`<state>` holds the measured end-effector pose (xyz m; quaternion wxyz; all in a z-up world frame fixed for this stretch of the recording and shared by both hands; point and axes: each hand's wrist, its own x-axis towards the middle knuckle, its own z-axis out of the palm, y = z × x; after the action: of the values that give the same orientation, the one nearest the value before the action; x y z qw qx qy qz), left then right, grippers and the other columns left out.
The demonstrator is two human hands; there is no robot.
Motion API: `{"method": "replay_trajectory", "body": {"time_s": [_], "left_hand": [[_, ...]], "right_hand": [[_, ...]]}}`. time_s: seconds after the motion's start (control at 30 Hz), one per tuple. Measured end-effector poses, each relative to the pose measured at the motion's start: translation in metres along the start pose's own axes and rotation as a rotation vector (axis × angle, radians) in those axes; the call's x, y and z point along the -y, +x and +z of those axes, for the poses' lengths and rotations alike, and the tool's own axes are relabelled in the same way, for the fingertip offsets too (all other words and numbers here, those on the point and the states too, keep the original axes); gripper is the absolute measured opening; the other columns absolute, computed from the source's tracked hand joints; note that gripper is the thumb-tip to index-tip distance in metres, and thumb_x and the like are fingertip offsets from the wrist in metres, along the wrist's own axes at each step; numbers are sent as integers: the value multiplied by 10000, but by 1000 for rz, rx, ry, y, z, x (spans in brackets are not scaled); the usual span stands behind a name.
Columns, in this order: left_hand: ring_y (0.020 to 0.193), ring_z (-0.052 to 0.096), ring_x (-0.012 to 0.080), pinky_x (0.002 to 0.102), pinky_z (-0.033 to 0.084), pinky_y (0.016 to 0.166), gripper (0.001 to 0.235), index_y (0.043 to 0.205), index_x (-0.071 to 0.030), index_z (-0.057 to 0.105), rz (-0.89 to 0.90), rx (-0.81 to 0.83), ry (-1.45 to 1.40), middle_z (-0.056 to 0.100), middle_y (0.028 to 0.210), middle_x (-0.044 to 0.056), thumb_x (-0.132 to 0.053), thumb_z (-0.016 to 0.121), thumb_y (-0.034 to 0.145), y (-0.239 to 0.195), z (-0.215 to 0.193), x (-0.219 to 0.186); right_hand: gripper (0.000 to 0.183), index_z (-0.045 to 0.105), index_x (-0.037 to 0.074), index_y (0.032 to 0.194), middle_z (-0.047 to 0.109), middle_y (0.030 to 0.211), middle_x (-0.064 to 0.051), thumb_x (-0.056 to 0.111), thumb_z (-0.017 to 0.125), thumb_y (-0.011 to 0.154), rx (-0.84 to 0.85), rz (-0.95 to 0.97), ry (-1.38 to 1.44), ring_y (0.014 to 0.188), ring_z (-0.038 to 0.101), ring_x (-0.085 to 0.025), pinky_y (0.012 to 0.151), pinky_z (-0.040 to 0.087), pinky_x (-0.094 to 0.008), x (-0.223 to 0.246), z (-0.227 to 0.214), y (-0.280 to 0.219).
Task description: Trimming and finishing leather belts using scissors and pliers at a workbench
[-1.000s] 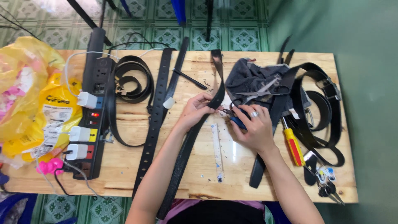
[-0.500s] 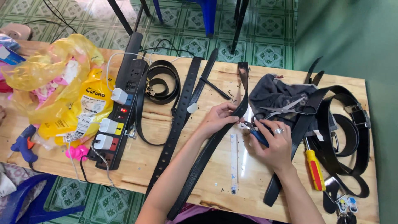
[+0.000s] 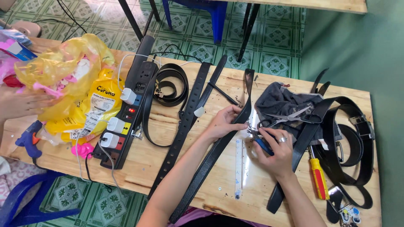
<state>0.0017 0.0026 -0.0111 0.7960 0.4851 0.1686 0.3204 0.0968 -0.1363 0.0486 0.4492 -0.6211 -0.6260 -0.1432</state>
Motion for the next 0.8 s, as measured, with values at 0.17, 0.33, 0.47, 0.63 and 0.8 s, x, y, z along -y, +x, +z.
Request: {"method": "replay_trajectory", "body": {"time_s": [0.17,0.33,0.47,0.63,0.8], "left_hand": [[631,548,137,213,501,535,442,930,20,485,-7,15,-43,493,779,76,56,709,550,-4,3,-5],[588,585,213,282,544,503,348,922,69,471,2,54,-82,475,776,120,103,635,618,-3,7,-5],[594,584,218,295,544,514,277,910,76,472,-6,39,-98,471,783,128,79,601,665,-4,4,1],[586,588,257,334,540,509,264,919,87,475,-9,37,-146,485,776,152,76,593,684,-4,4,-6],[658,582,220,263,500,645,156,890,5,455,-190,73,-3,576,723,188,3,527,752,-11,16,-40]], "right_hand": [[269,601,60,915,570,880,-65,179,634,675,-18,35,19,758,515,-236,665,365,-321,-3,-1,-2],[278,598,61,924,569,887,-68,169,630,670,-26,58,29,761,516,-232,668,367,-323,-3,-2,0],[284,597,54,926,567,885,-80,153,636,663,-22,66,34,759,517,-245,664,370,-330,1,-3,-1],[290,600,57,914,574,882,-78,146,648,642,-22,63,67,759,524,-248,658,371,-324,4,-2,2],[275,563,53,964,541,920,-68,153,592,709,63,63,-24,801,487,-224,753,354,-320,2,-3,-2]]}}
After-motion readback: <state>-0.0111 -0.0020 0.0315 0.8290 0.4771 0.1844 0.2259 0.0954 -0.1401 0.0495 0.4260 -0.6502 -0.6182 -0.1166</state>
